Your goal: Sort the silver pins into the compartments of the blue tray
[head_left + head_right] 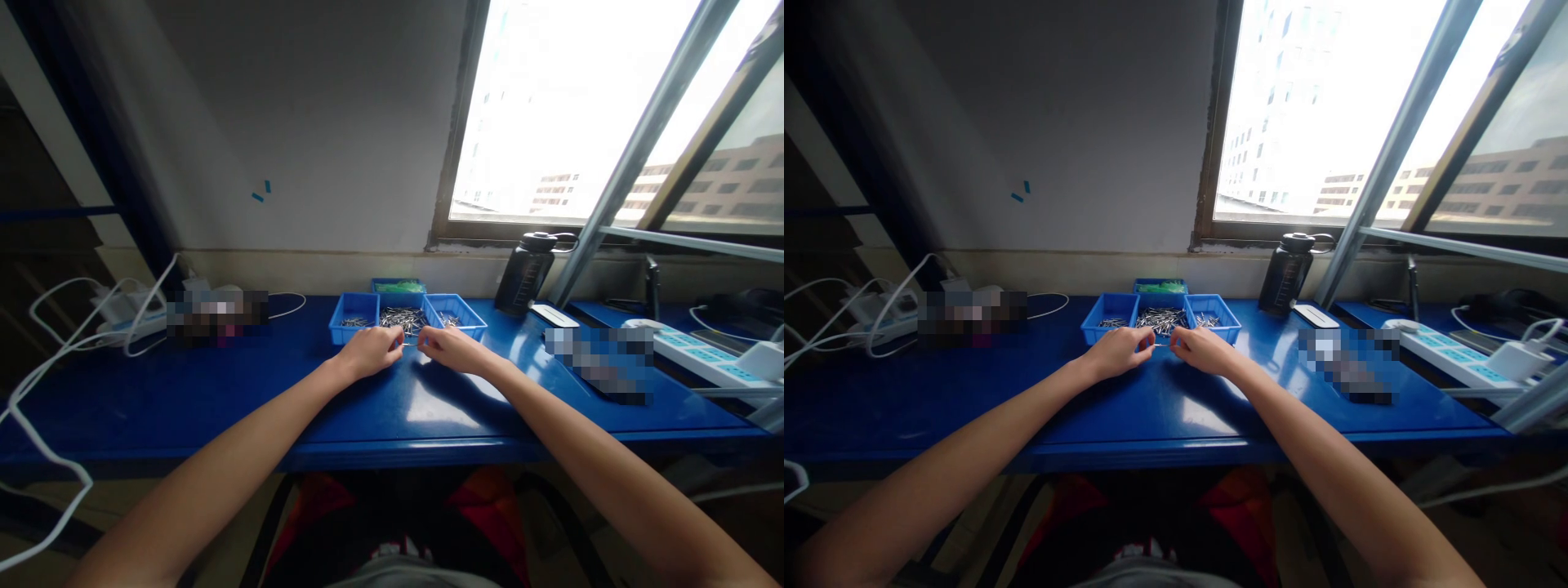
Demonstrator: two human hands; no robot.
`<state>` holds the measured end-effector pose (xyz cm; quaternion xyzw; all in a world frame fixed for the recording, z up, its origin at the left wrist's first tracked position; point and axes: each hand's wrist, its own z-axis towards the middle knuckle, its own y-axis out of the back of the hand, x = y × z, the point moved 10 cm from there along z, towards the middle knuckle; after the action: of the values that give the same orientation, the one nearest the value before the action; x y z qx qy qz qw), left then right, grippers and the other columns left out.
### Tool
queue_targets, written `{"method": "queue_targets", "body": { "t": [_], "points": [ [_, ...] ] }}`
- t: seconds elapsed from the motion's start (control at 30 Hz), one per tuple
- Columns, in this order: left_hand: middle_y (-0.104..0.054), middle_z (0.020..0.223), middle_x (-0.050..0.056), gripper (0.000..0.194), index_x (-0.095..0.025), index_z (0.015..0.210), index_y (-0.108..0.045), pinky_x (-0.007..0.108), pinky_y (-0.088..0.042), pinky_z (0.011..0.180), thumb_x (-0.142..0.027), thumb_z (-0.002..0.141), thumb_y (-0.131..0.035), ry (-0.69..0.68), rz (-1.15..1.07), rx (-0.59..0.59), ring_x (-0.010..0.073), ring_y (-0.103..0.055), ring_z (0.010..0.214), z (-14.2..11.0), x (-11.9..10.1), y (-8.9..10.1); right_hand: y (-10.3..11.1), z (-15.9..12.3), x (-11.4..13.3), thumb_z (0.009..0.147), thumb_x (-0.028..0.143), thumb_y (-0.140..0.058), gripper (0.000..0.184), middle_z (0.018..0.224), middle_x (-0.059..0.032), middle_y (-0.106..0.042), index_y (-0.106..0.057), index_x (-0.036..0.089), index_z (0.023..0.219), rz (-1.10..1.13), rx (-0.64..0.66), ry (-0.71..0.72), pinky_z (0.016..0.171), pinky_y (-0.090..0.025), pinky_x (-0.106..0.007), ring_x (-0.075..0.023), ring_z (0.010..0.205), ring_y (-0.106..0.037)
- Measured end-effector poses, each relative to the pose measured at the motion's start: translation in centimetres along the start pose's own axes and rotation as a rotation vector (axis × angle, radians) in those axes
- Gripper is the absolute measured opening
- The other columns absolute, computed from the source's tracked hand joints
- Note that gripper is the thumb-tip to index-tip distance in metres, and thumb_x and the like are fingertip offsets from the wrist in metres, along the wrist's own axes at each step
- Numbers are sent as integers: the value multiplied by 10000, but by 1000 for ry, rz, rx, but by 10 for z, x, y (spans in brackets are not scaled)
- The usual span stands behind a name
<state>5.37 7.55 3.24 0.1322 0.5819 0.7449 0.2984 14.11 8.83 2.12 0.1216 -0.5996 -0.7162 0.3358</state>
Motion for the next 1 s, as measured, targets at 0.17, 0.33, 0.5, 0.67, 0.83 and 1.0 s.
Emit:
{"method": "queue_targets", "body": {
  "t": [0.17, 0.33, 0.5, 0.67, 0.83, 1.0],
  "points": [
    [-640, 808, 12, 177, -223, 924, -528, 232, -414, 618, -316, 805, -435, -24, -8, -10, 171, -598, 732, 1, -2, 0, -5, 0, -1, 813, 271, -452, 156, 592, 15, -580, -559, 182, 883, -16, 29, -4, 525, -305, -195, -95, 525, -487],
    [-639, 791, 38, 242, -220, 947, -530, 259, -421, 616, -370, 842, -371, 9, 41, -40, 199, -606, 732, 1, 6, -2, -2, 0, -1, 845, 282, -397, 187, 592, 7, -579, -545, 183, 903, 32, 8, -4, 550, -331, -202, -105, 551, -509],
    [-638, 794, 64, 330, -201, 903, -542, 276, -419, 605, -391, 875, -273, 59, 30, -4, 223, -606, 763, 2, 14, -9, -6, 1, -4, 883, 316, -301, 275, 522, 26, -530, -534, 173, 855, 188, 38, -36, 569, -371, -213, -98, 510, -497],
    [-630, 802, 71, 380, -178, 868, -534, 263, -400, 597, -401, 886, -227, 71, -44, 29, 202, -596, 751, 4, 17, -17, -10, 0, -6, 887, 337, -258, 315, 504, 33, -490, -519, 163, 868, 265, 57, -56, 541, -380, -212, -95, 483, -475],
    [-621, 775, 59, 358, -179, 864, -520, 256, -386, 596, -396, 886, -236, 71, -108, 34, 187, -583, 724, 5, 19, -19, -10, 0, -5, 882, 333, -269, 298, 516, 31, -507, -513, 163, 872, 247, 60, -60, 543, -375, -206, -92, 490, -477],
    [-612, 756, 41, 261, -185, 876, -510, 235, -376, 572, -366, 865, -322, 33, -181, 24, 166, -567, 686, 5, 15, -15, -7, 0, -7, 869, 322, -317, 247, 540, 30, -540, -512, 172, 891, 184, 38, -63, 547, -357, -204, -93, 503, -482]
  ]
}}
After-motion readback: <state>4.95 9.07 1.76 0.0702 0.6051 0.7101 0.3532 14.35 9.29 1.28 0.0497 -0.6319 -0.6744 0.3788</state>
